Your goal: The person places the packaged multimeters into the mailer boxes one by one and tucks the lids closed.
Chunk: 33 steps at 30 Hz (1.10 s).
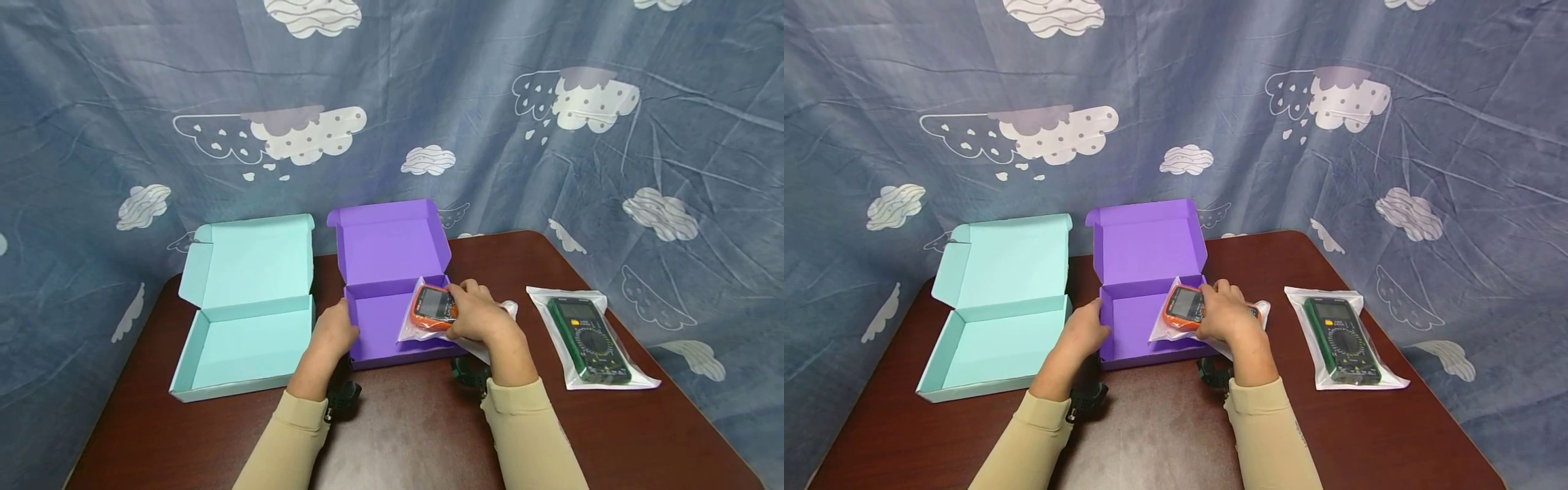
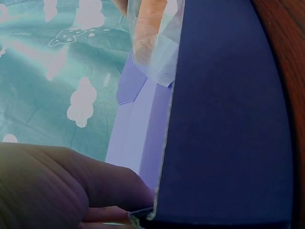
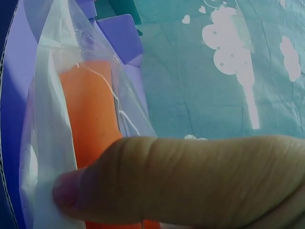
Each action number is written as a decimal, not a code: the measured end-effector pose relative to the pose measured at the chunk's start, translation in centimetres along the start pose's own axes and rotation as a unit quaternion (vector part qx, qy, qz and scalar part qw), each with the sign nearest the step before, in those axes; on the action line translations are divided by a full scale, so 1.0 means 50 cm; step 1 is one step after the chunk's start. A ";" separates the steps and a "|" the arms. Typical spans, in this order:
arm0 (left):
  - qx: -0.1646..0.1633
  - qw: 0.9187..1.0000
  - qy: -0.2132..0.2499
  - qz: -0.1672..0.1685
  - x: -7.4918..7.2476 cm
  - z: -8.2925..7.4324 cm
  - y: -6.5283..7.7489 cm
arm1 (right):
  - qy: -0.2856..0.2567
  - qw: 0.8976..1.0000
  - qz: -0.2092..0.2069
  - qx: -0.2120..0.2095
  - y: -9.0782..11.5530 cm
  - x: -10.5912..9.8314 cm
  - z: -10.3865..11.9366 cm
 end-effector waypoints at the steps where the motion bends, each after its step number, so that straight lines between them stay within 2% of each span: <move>1: 0.001 1.000 -0.001 0.000 0.000 0.000 0.000 | 0.005 1.000 -0.001 -0.003 0.000 -0.001 0.000; 9: 0.005 1.000 -0.003 -0.004 -0.005 -0.002 -0.002 | 0.028 0.999 -0.026 -0.036 -0.007 -0.010 0.000; 22: 0.003 1.000 0.000 -0.001 -0.003 -0.003 0.000 | -0.014 0.994 -0.072 -0.075 -0.014 -0.014 0.031; 33: -0.004 1.000 0.002 -0.001 -0.002 -0.002 0.002 | 0.026 0.990 -0.086 -0.112 -0.017 0.000 0.059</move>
Point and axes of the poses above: each hand's wrist, its own y-axis away from the middle knuckle, its own x-axis out of the palm, z = x × y, the point moved 10 cm from there along -y, towards the middle knuckle, and after that the axes turned 13 degrees about -z, right-handed, at the moved point
